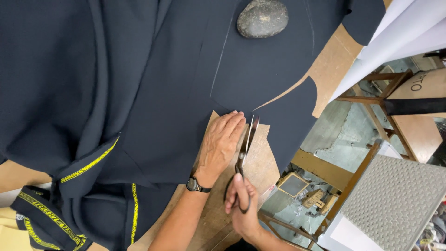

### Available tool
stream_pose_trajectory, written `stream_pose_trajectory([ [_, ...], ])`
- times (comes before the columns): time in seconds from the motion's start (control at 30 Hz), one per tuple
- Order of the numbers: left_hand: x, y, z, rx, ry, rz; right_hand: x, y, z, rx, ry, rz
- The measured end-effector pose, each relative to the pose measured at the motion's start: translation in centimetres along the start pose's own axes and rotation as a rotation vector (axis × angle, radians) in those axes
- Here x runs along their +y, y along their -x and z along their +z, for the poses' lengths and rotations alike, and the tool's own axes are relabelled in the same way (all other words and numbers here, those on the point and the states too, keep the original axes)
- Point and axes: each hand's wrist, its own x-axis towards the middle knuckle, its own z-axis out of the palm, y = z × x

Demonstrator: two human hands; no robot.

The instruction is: A person is measuring, marking with chalk, and cutting out pattern pieces from a large piece of dark fabric on a cutting table.

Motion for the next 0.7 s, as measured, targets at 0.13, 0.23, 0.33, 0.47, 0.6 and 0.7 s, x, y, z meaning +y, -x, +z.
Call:
stream_pose_trajectory([
  [0.13, 0.2, 0.1, 0.2, -0.026, -0.04, -0.009, -0.5, -1.2, -4.2, -0.28, -0.102, 0.028],
  [0.23, 0.6, -0.3, -0.4, -0.017, -0.1, 0.006, -0.8, -2.9, -8.1, -0.486, -0.138, 0.065],
  [0.33, 0.9, -0.6, -0.6, -0.008, -0.161, 0.03, -2.0, -4.0, -10.4, -0.541, -0.149, 0.146],
  [0.47, 1.5, -0.8, -0.3, 0.046, -0.218, 0.048, -3.6, -6.4, -14.2, -0.644, -0.166, 0.269],
  [0.6, 1.4, -0.7, 0.1, 0.034, -0.235, 0.054, -5.7, -9.7, -17.1, -0.813, -0.162, 0.338],
  [0.7, 1.3, -0.2, 1.2, 0.052, -0.281, 0.059, -7.1, -12.2, -19.2, -0.801, -0.169, 0.448],
])
